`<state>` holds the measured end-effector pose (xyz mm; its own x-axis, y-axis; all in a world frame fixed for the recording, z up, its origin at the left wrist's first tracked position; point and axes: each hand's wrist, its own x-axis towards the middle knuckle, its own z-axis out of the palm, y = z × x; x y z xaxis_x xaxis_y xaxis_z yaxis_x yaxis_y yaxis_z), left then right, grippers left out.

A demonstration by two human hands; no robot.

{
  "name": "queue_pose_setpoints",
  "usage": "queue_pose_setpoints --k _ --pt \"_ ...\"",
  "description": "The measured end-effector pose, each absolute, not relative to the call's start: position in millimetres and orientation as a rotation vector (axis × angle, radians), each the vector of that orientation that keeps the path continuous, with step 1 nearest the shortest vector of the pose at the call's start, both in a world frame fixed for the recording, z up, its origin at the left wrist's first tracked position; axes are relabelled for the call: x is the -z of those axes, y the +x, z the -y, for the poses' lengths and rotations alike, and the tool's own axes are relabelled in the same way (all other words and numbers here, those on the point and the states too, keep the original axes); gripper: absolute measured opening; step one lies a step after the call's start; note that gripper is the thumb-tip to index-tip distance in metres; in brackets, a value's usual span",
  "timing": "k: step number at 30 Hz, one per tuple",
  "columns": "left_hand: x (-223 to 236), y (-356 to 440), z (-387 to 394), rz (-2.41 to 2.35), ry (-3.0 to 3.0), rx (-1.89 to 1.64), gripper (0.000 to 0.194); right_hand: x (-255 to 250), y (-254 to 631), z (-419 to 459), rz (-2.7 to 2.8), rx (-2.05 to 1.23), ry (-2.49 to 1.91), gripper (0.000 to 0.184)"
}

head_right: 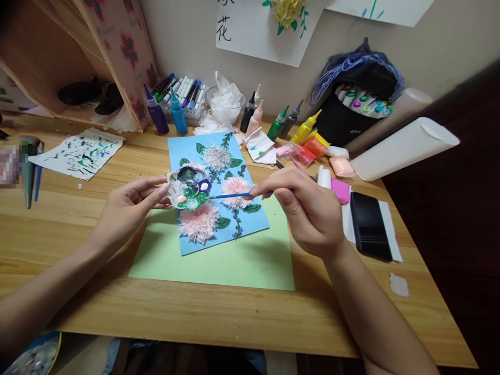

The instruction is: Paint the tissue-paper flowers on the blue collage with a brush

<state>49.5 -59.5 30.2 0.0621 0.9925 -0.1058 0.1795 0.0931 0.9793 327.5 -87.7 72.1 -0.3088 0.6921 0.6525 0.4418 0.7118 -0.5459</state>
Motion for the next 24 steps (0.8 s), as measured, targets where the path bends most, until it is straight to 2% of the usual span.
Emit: queue_pose_setpoints --k 4,10,24 --pt "-30.6 49.7 58.7 -1.337 1.294 -0.987 0.041 -71.6 327.5 86.7 1.98 -0.331 -0.898 0.023" --pt "-29.9 49.3 57.1 -1.353 1.281 -1.004 0.037 -71.9 333.9 77.5 1.592 -0.081 -0.884 0.023" --pt "-31.5 50.7 57.1 -1.382 1.282 -1.005 0.039 -69.7 337.6 83.2 2.122 -0.045 -0.937 0.019"
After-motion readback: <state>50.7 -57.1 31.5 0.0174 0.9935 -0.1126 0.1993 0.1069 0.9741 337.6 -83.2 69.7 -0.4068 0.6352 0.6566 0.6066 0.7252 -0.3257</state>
